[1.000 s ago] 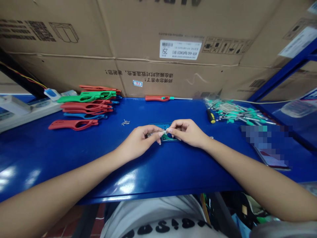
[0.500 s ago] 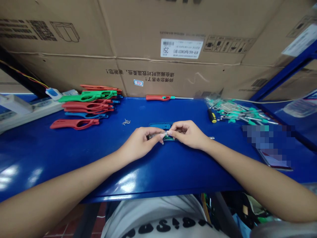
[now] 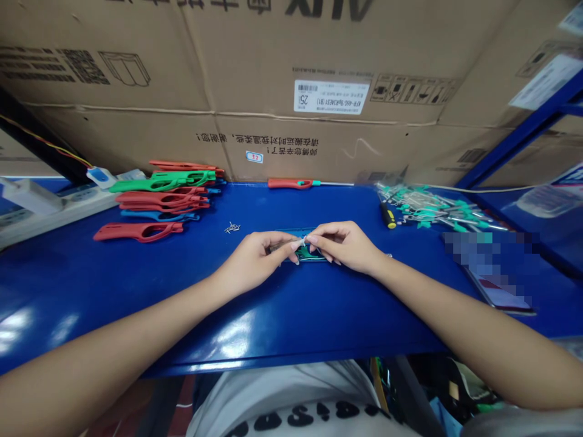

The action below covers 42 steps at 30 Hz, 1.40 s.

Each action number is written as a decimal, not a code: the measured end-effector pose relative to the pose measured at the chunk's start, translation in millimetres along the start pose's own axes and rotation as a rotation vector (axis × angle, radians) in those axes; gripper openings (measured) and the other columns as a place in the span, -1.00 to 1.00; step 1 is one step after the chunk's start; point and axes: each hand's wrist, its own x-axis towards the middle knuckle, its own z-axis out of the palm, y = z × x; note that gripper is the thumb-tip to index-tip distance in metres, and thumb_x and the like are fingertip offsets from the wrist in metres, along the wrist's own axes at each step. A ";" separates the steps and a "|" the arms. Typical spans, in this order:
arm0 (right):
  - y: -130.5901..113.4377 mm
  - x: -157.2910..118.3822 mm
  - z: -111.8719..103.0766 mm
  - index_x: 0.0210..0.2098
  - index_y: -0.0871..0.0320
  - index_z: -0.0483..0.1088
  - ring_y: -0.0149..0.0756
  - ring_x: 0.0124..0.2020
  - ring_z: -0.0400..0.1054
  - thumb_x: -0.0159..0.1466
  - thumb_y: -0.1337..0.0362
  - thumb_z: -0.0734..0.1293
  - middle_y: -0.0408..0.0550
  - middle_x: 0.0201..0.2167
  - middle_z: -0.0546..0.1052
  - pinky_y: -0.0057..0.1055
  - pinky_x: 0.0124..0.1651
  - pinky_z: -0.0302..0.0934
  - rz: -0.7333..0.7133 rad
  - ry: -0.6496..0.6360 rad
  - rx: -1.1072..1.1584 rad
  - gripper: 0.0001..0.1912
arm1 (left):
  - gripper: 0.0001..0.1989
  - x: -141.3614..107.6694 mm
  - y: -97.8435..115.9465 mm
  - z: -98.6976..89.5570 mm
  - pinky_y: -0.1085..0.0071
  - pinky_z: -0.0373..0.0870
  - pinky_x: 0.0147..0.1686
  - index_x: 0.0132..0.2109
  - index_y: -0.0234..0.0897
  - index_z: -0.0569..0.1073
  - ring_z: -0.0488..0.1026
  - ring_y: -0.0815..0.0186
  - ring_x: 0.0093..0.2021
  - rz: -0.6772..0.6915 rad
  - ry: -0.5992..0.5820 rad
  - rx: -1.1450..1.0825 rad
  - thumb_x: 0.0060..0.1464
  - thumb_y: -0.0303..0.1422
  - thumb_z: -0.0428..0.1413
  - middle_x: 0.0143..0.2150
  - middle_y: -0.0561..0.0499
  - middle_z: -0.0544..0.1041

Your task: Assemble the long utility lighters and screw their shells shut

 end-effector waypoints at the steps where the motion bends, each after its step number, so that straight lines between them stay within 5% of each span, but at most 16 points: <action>1: 0.7 0.0 -0.3 -0.38 0.20 0.51 -0.53 -0.70 0.14 0.19 -0.10 0.42 -0.24 -0.67 0.39 -0.50 -0.62 0.03 -0.008 0.003 0.002 -0.56 | -0.68 0.1 -0.6 -0.3 0.41 0.33 -0.33 -0.17 -0.30 0.59 0.49 0.30 -0.32 -0.002 -0.007 0.001 0.26 -0.16 0.06 -0.28 -0.04 0.65; 24: 2.5 -1.9 2.8 -0.42 0.21 0.48 -0.55 -0.69 0.13 0.14 -0.06 0.45 -0.20 -0.60 0.42 -0.52 -0.64 -0.03 0.031 0.039 -0.010 -0.59 | -0.61 -2.8 -3.4 5.8 0.47 0.27 -0.38 -0.31 -0.30 0.62 0.36 0.38 -0.45 0.055 -0.001 0.072 0.30 -0.17 0.03 -0.35 0.02 0.64; 42: 1.7 0.4 4.7 -0.43 0.19 0.44 -0.53 -0.73 0.10 0.16 -0.16 0.42 -0.27 -0.73 0.31 -0.51 -0.65 -0.03 0.026 0.046 -0.028 -0.51 | -0.74 -3.3 -9.0 5.8 0.46 0.37 -0.29 0.01 -0.20 0.61 0.53 0.33 -0.31 0.091 0.079 0.054 0.28 -0.25 0.11 -0.25 0.04 0.67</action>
